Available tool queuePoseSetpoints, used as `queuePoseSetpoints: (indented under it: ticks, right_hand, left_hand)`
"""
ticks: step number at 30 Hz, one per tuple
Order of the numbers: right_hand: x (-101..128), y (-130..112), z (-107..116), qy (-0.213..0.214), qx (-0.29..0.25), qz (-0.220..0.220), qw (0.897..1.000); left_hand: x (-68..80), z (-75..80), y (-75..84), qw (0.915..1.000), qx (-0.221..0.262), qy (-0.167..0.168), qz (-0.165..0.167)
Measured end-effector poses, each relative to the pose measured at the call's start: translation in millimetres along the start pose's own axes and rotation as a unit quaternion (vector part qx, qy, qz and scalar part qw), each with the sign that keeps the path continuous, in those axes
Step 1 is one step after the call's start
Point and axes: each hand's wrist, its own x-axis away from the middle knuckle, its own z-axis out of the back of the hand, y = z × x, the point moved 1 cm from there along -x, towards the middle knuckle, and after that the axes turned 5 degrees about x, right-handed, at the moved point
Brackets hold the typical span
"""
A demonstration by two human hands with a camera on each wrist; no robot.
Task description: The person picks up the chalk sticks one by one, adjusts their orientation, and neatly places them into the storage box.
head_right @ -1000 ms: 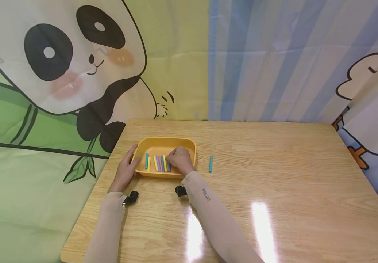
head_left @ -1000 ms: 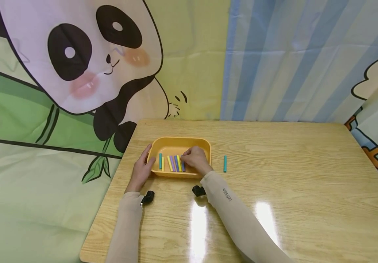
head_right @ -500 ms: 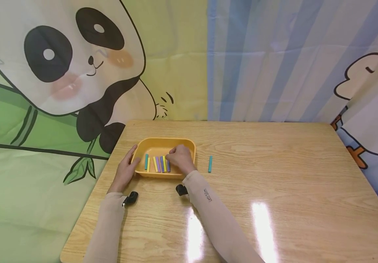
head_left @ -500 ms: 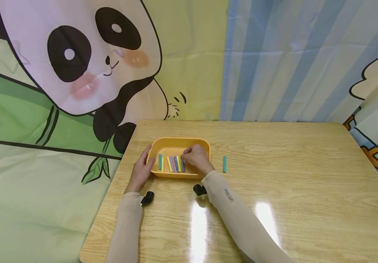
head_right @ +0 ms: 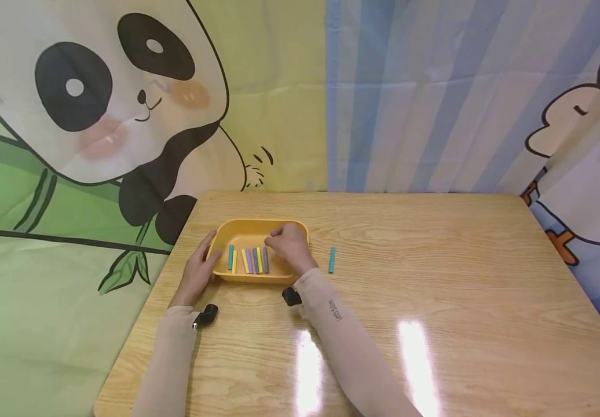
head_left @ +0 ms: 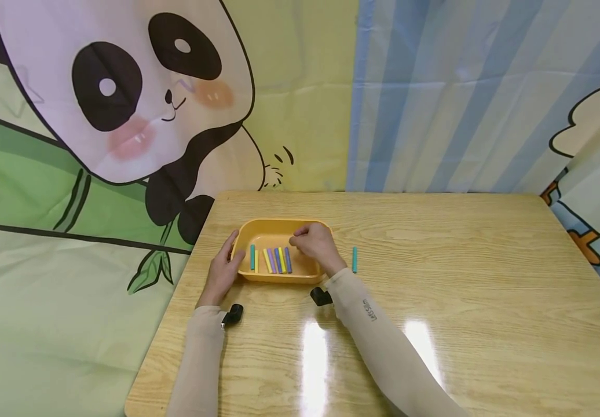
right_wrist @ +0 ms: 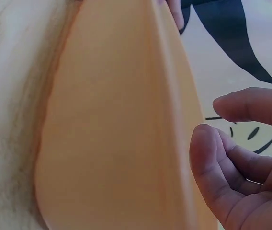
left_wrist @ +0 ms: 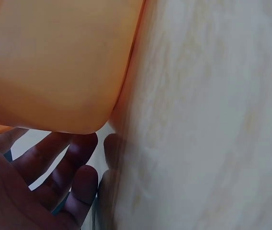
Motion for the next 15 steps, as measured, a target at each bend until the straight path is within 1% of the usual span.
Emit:
queuePoseSetpoints:
  ticks: [5, 11, 15]
  right_hand:
    - [2, -2, 8, 0.005, -0.017, 0.0, 1.0]
    - [4, -4, 19, 0.016, -0.012, 0.006, 1.0]
    - [5, -4, 30, 0.021, -0.013, 0.001, 1.0]
  left_hand:
    - [0.1, 0.0, 0.1, 1.0, -0.003, -0.002, -0.001]
    - [0.9, -0.3, 0.1, 1.0, 0.004, -0.001, 0.001]
    - [0.6, 0.0, 1.2, 1.0, 0.0, -0.003, -0.002]
